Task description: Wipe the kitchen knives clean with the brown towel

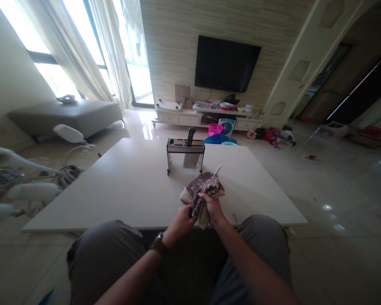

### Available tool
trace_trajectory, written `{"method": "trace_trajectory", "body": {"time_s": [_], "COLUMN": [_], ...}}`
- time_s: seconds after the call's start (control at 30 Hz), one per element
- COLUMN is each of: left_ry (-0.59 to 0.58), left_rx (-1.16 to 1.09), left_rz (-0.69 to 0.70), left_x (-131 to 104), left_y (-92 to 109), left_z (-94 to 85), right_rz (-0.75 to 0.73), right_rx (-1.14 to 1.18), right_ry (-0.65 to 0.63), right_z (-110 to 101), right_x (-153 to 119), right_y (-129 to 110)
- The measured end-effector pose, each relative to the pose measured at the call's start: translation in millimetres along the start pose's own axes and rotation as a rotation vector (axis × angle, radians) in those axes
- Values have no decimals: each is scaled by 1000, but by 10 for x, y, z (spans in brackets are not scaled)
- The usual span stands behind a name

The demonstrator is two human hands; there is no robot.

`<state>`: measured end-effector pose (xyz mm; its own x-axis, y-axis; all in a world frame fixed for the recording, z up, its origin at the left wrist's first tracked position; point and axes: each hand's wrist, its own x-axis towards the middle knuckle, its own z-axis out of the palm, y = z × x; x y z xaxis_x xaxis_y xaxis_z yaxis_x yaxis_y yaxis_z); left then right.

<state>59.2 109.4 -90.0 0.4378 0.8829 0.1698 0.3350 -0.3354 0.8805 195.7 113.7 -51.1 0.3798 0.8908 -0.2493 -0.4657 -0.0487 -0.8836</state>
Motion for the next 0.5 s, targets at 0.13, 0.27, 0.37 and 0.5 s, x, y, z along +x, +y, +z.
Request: {"method": "trace_trajectory", "body": {"time_s": [0.13,0.27,0.37,0.5], "left_ry": [11,-3,-27,-54], "left_rx": [12,56,218,399], "left_rz": [-18,-34,-65,-71], "left_x": [-8,-6,-7,-34], "left_y": [23,57,146,280], "left_z": [-20,-71,-111,-153], "right_rz": [-28,-16,-100,-253], "right_rx": [9,60,155,240], "right_ry": [28,26,88,205], "right_z": [25,63,6,-195], "right_x": [-37,-12,93,264], "right_y": [34,-47,-282,-597]}}
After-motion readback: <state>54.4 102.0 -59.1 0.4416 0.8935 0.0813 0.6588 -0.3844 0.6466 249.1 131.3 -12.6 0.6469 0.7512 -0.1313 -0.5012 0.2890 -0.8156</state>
